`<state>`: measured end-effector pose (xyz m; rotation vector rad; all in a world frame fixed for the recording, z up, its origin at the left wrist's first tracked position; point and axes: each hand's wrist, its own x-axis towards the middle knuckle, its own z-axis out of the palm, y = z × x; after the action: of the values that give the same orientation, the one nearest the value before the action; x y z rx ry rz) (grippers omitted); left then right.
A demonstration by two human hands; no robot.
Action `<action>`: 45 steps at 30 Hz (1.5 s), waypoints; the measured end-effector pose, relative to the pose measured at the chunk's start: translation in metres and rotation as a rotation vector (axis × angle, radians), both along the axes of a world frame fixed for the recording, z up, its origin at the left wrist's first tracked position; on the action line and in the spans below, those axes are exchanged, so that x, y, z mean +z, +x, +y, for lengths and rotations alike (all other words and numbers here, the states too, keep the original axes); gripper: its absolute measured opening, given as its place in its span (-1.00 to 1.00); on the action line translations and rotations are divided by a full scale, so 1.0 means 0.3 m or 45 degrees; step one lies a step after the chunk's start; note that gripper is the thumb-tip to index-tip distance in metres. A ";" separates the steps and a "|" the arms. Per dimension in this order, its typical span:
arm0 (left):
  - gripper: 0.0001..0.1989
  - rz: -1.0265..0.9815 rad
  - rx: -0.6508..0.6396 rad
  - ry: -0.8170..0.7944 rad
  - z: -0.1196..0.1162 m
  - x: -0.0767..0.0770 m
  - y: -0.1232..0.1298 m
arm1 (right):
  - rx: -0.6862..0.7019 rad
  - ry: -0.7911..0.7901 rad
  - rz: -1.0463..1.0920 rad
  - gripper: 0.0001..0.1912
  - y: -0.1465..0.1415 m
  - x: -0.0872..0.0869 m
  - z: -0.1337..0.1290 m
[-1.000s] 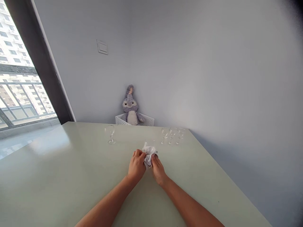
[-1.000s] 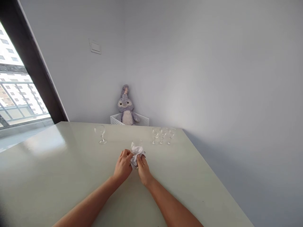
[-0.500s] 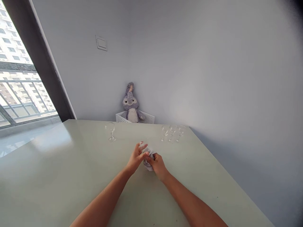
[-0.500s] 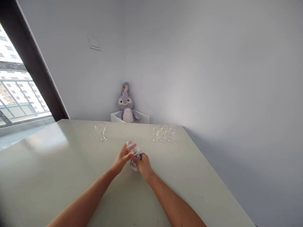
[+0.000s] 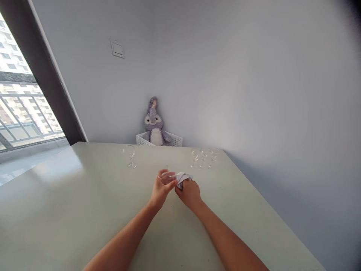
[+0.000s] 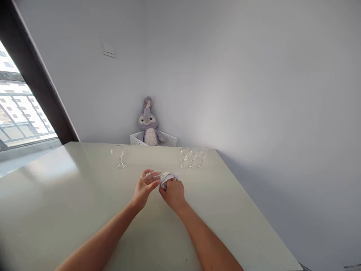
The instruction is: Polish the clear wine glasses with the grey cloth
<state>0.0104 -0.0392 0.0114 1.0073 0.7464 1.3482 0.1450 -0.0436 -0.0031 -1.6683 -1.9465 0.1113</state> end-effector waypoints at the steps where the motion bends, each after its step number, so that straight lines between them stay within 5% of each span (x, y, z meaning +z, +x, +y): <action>1: -0.47 0.004 -0.080 0.038 -0.001 0.005 -0.006 | 0.032 -0.150 0.130 -0.85 0.011 0.004 0.005; 6: -0.49 0.072 -0.621 0.105 0.016 0.031 -0.065 | 0.685 -1.058 0.991 -0.82 0.072 0.002 0.019; 9: -0.48 0.045 -0.764 0.132 0.032 0.037 -0.096 | 0.969 -1.333 1.362 -0.71 0.080 -0.002 0.009; 12: -0.50 0.042 -0.662 0.069 0.046 0.023 -0.105 | 0.970 -1.234 1.312 -0.71 0.067 0.010 0.000; 19: -0.56 0.021 -0.180 -0.189 0.068 -0.033 -0.061 | 0.139 -0.155 0.035 -0.77 0.002 0.012 -0.012; 23: -0.50 -0.041 0.067 -0.125 0.043 -0.028 -0.028 | 0.008 0.095 0.054 -0.63 -0.015 -0.015 -0.013; 26: -0.48 -0.053 0.088 0.028 0.011 -0.011 -0.007 | -0.033 0.071 0.476 -0.63 -0.007 -0.026 0.003; 30: -0.48 0.091 0.157 0.218 -0.020 0.005 0.003 | 0.154 -0.342 1.295 -0.68 -0.005 -0.035 0.021; 33: -0.49 0.246 0.241 0.370 -0.021 0.006 -0.004 | 0.274 -0.532 1.563 -0.65 -0.020 -0.039 0.015; 36: -0.51 0.313 0.315 0.460 -0.004 0.000 -0.021 | 0.387 -0.653 1.461 -0.57 -0.027 -0.029 -0.003; 39: -0.49 0.301 0.432 0.499 0.018 0.001 -0.044 | 0.558 -0.793 1.027 -0.51 -0.016 -0.004 -0.020; 41: -0.46 0.296 0.507 0.491 0.026 0.009 -0.059 | 0.585 -0.676 0.631 -0.50 -0.005 0.015 -0.028; 45: -0.50 0.358 0.528 0.405 0.018 0.027 -0.061 | 0.220 -0.160 0.186 -0.57 0.006 0.037 -0.033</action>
<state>-0.0080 -0.0339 0.0194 1.3650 1.0113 1.7416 0.1468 -0.0535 0.0080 -1.5204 -2.0035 0.4172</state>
